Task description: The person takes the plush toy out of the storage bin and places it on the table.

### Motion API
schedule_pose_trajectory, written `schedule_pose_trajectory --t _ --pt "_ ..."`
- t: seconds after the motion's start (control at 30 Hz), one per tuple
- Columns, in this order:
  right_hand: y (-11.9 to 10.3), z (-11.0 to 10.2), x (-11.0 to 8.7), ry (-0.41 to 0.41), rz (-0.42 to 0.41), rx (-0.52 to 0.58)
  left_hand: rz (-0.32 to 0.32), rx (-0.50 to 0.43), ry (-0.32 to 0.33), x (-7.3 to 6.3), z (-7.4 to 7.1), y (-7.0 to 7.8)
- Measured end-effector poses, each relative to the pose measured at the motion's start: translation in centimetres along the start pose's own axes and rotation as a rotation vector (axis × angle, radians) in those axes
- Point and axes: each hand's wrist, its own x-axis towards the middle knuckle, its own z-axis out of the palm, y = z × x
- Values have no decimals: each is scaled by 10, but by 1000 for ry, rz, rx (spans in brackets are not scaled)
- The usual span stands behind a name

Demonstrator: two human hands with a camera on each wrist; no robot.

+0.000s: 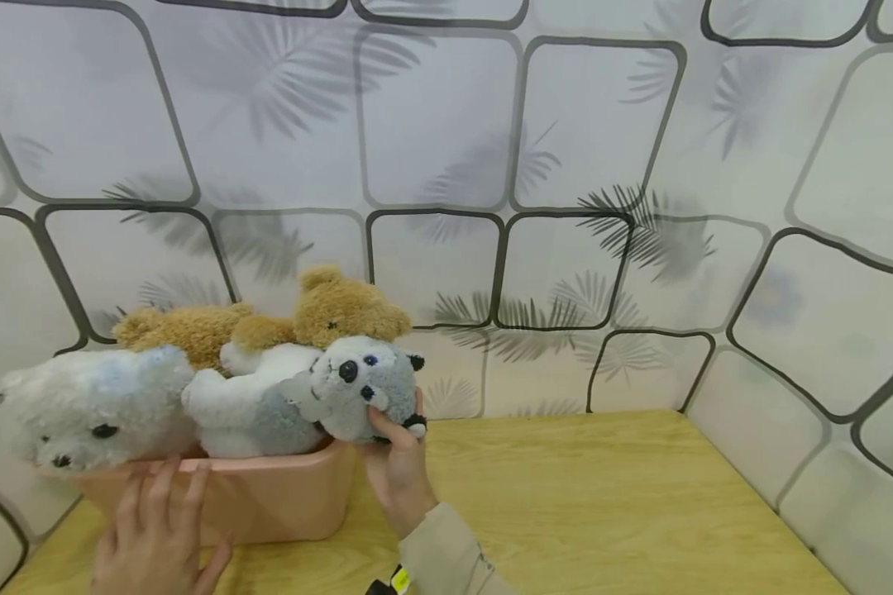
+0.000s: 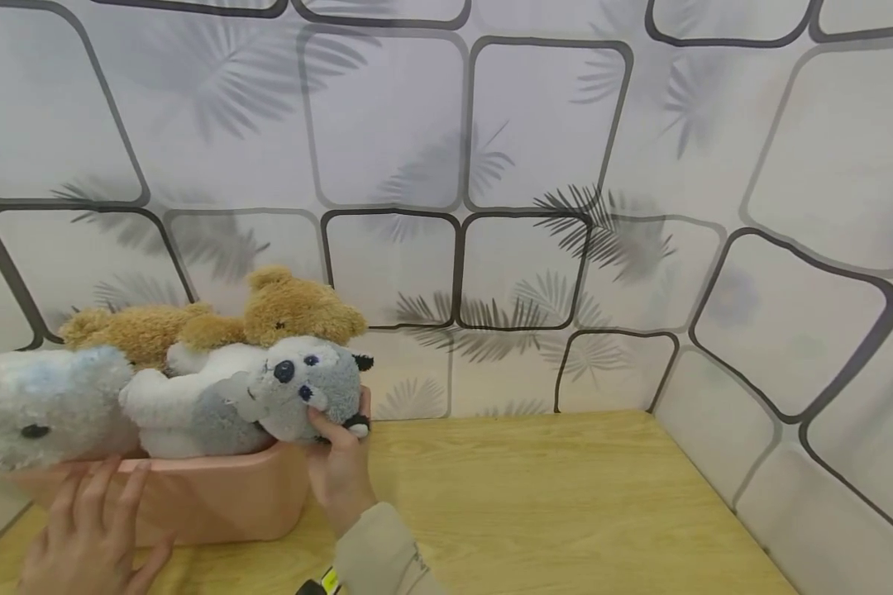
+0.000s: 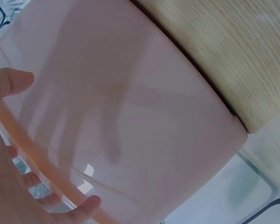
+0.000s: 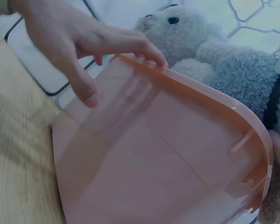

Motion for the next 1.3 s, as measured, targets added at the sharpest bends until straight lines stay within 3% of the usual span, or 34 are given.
schedule_pose_trajectory --t 0.27,0.63,0.9,1.3 --pt "-3 -5 2 68 74 122 5 -1 -13 1 -1 0" --pt "-7 0 5 122 104 108 28 -16 20 5 2 -1" --pt "-10 2 10 107 133 58 21 -12 59 3 3 -2" --pt "-10 1 12 139 165 141 7 -13 10 6 -1 -1"
